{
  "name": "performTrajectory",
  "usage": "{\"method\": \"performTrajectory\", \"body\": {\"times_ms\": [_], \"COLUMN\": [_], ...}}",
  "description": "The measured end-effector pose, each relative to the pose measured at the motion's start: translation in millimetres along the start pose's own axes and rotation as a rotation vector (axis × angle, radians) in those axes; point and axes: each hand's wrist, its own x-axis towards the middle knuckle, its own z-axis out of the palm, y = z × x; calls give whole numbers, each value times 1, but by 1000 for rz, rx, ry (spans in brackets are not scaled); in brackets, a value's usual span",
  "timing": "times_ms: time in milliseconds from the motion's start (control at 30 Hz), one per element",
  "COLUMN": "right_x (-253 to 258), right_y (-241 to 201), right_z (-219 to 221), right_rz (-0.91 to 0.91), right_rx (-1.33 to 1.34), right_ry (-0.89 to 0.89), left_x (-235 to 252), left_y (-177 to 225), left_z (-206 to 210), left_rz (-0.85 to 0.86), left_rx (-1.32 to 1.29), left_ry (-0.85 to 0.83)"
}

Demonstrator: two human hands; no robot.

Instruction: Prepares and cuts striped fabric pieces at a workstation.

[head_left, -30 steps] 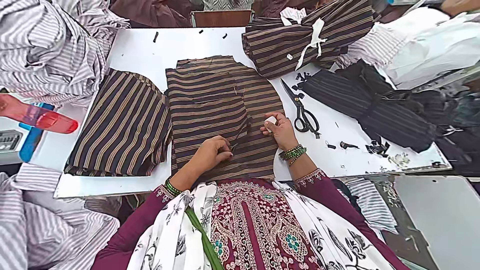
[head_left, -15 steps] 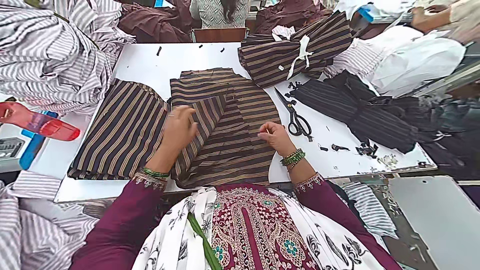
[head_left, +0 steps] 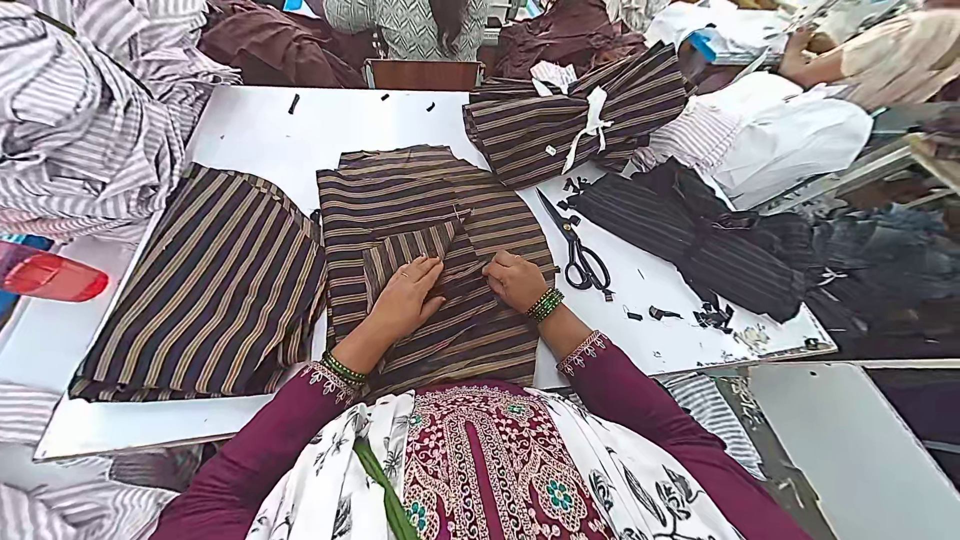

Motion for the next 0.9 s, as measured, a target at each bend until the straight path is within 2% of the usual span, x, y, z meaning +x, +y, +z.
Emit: {"method": "performTrajectory", "body": {"times_ms": [67,133,200,333,433,600,733,833,900], "right_x": [0,-4,-6,-3,-5,3,14,13,12], "right_y": [-1,3,5,0,5,7,1,0,-2], "right_z": [-9,-7,-5,-7,-5,-1,-4,-2,-6], "right_rz": [160,231,264,277,231,40,18,37,130], "right_rx": [125,266,361,404,385,233,118,89,110], "right_ry": [-63,57,114,67,56,-20,-95,-91,-137], "left_x": [11,28,42,46,41,40,34,20,9], "left_y": [14,28,28,11,5,5,6,13,20], "left_z": [-17,-30,-27,11,21,20,20,11,8], "left_rz": [-105,-155,-95,99,138,93,38,-29,-20], "left_rx": [65,81,25,-105,-180,-185,-54,127,181], "left_ry": [-224,-363,-297,101,247,225,179,-12,-118]}}
